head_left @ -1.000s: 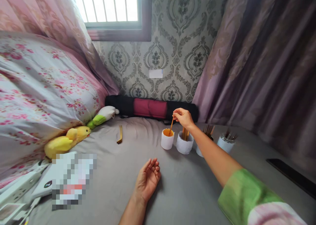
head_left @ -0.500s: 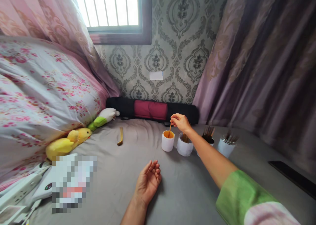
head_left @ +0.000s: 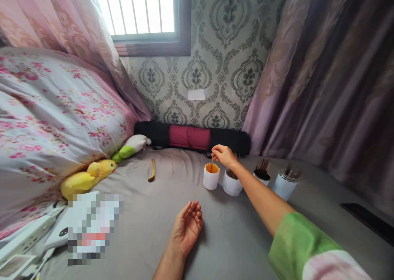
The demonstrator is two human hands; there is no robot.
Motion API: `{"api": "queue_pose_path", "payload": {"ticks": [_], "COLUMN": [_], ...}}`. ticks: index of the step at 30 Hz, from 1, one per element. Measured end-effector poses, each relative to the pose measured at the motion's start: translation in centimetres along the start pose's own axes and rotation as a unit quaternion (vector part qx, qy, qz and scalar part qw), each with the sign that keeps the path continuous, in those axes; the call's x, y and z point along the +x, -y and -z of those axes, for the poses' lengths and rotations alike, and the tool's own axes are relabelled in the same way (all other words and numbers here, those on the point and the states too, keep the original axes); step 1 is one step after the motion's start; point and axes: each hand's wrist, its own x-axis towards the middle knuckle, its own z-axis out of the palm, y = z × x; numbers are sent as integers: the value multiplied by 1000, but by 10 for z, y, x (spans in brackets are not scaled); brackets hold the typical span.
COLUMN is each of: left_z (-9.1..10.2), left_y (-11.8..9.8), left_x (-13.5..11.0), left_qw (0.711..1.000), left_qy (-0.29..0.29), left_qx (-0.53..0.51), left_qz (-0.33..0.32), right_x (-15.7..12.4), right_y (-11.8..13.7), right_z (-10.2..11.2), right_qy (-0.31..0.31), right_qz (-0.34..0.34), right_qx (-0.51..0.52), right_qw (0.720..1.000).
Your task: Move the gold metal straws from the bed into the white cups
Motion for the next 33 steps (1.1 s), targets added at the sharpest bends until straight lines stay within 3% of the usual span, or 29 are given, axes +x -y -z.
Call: {"api": "queue_pose_path", "payload": {"ticks": [33], "left_z": [0], "left_y": [0], "left_x": [-1], "left_qw": [1000], "left_qy": [5], "left_qx": [-2], "left_qz": [-2], "right_x": [7], "right_y": [-18], "right_z": [1], "right_qy": [-6], "right_qz": [-2], "right_qx": [-67], "right_qw": [998]}}
